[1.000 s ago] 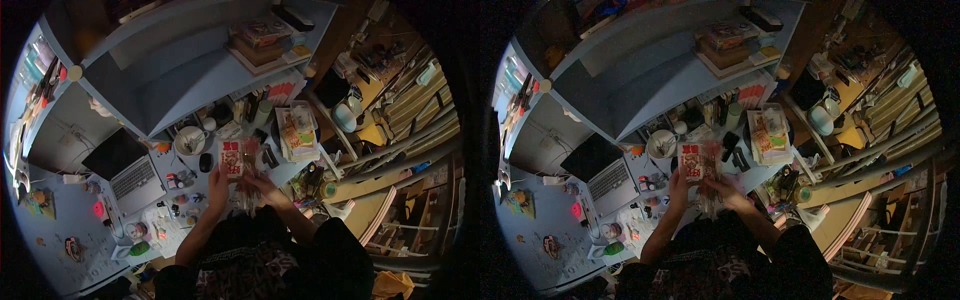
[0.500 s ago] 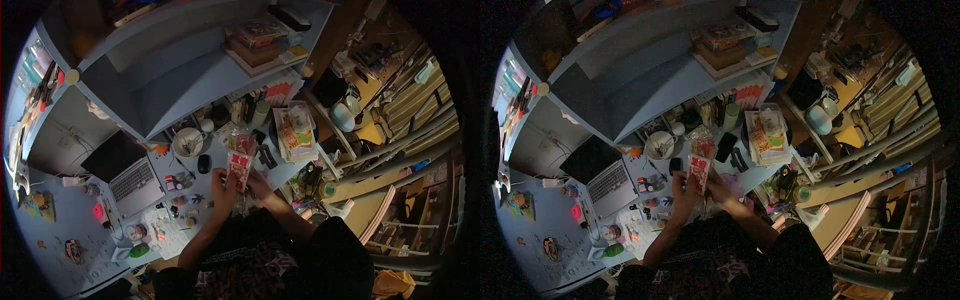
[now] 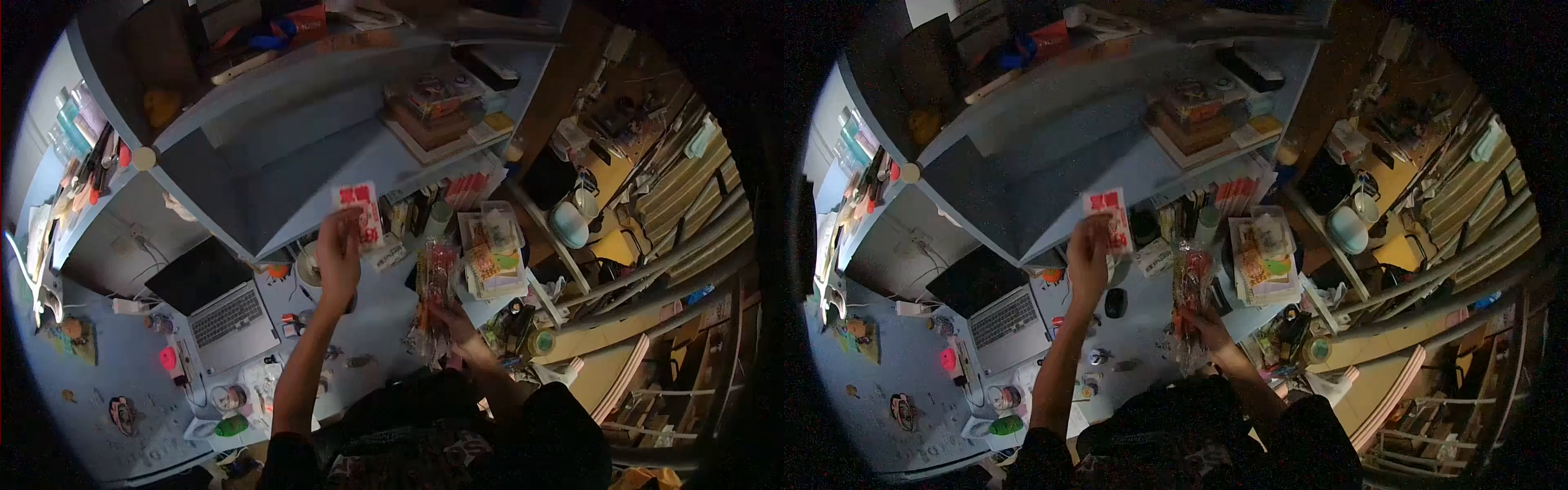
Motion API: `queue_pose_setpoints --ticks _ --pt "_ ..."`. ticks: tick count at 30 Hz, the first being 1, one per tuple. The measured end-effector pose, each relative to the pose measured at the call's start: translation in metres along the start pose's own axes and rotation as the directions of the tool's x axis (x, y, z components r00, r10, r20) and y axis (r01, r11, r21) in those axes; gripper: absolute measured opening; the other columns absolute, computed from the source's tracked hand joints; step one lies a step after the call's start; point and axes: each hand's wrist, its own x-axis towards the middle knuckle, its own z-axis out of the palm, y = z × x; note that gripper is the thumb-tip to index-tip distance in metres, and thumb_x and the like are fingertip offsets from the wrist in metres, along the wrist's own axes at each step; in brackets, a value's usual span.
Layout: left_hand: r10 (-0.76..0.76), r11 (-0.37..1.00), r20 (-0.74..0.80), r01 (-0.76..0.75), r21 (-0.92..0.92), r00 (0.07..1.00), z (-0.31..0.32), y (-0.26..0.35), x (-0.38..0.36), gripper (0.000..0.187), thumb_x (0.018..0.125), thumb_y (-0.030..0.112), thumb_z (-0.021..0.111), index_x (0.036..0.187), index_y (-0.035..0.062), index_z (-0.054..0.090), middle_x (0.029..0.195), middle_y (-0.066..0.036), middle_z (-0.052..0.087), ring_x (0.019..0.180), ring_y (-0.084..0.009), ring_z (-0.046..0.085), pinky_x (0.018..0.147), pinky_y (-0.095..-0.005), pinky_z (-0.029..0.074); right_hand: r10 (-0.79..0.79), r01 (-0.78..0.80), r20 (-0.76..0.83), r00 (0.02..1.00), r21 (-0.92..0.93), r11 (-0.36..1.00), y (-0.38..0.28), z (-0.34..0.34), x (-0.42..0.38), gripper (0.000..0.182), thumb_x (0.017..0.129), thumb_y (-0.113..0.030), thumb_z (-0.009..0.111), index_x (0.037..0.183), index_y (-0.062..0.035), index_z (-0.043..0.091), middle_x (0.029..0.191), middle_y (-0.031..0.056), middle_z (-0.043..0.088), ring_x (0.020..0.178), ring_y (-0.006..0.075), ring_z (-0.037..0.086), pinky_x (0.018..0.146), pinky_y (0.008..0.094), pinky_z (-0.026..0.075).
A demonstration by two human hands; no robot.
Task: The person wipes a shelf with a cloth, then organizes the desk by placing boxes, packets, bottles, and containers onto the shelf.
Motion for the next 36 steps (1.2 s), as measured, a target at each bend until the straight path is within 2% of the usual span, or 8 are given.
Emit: queue_pose_setpoints --ticks 2,8,10,19,21,29,32,36 --pt "0.193 0.979 0.002 -0.192 0.068 0.981 0.017 -0.038 0.049 0.027 0.086 -0.002 0.050 0.112 0.0041 0.048 0.097 -0.012 0.056 0.072 -0.0217 0.058 0.063 -0.0299 0.047 -0.033 0.036 -0.066 0.997 0.046 0.998 -0.005 -0.002 -0.001 0.024 0.087 -0.013 0.059 0.110 -0.0068 0.054 0.091 0.0040 0.061 0.080 0.0153 0.059 0.067 0.0319 0.047" --pt "-0.096 0.889 0.249 -0.030 0.458 0.964 0.061 -0.099 0.127 0.035 0.082 0.012 0.056 0.115 0.0035 0.049 0.104 -0.018 0.054 0.097 -0.0345 0.052 0.084 -0.0441 0.042 -0.020 0.016 -0.080 0.997 -0.055 0.998 -0.010 -0.032 -0.004 0.022 0.087 -0.016 0.059 0.105 -0.0040 0.054 0.080 0.0030 0.059 0.069 0.0131 0.057 0.062 0.0276 0.045" --pt "-0.116 0.542 0.129 -0.046 0.839 0.985 0.069 -0.096 0.120 0.044 0.085 0.027 0.058 0.119 0.0024 0.047 0.116 -0.021 0.049 0.104 -0.0388 0.049 0.086 -0.0523 0.039 -0.035 0.029 -0.088 0.996 -0.062 0.998 -0.011 -0.048 -0.002 0.022 0.087 -0.017 0.059 0.104 -0.0038 0.054 0.078 0.0034 0.059 0.067 0.0129 0.057 0.061 0.0273 0.045" --pt "-0.105 0.584 0.398 -0.267 0.766 0.911 0.068 -0.089 0.123 0.043 0.092 0.032 0.042 0.126 0.0077 0.042 0.129 -0.020 0.041 0.116 -0.0390 0.043 0.093 -0.0567 0.033 -0.045 0.045 0.011 0.999 -0.075 0.996 -0.055 -0.060 0.014 0.025 0.089 -0.016 0.055 0.112 -0.0089 0.053 0.079 -0.0002 0.057 0.067 0.0097 0.054 0.058 0.0240 0.041" --pt "-0.150 0.577 0.387 -0.238 0.782 0.910 0.072 -0.089 0.134 0.042 0.092 0.032 0.042 0.126 0.0078 0.043 0.129 -0.020 0.042 0.114 -0.0396 0.045 0.093 -0.0555 0.034 -0.152 0.145 0.018 0.988 -0.428 0.892 -0.029 -0.098 0.034 0.027 0.088 -0.016 0.056 0.114 -0.0098 0.052 0.080 -0.0011 0.056 0.069 0.0090 0.053 0.060 0.0247 0.040" --pt "-0.009 0.592 0.280 -0.221 0.775 0.960 0.082 -0.119 0.159 0.037 0.087 0.031 0.048 0.117 0.0091 0.048 0.119 -0.015 0.052 0.106 -0.0343 0.053 0.096 -0.0547 0.032 -0.034 0.024 -0.055 0.998 -0.173 0.985 -0.072 -0.042 0.036 0.017 0.087 -0.020 0.058 0.099 -0.0078 0.059 0.078 -0.0009 0.056 0.073 0.0104 0.051 0.063 0.0273 0.038" --pt "-0.293 0.456 0.358 -0.199 0.867 0.887 0.080 -0.094 0.166 0.050 0.093 0.038 0.038 0.135 0.0111 0.034 0.131 -0.020 0.043 0.103 -0.0399 0.054 0.086 -0.0493 0.045 -0.027 0.000 -0.105 0.994 -0.250 0.968 -0.070 -0.043 0.041 0.016 0.086 -0.021 0.059 0.095 -0.0073 0.060 0.079 -0.0009 0.056 0.074 0.0103 0.052 0.064 0.0273 0.038" --pt "-0.220 0.683 0.431 -0.178 0.709 0.875 0.078 -0.101 0.169 0.051 0.090 0.040 0.041 0.132 0.0114 0.037 0.132 -0.020 0.041 0.112 -0.0395 0.047 0.096 -0.0500 0.035 -0.091 0.052 -0.096 0.991 -0.350 0.935 -0.055 -0.049 0.048 0.016 0.087 -0.022 0.059 0.094 -0.0076 0.061 0.078 -0.0013 0.056 0.071 0.0095 0.051 0.062 0.0270 0.038"
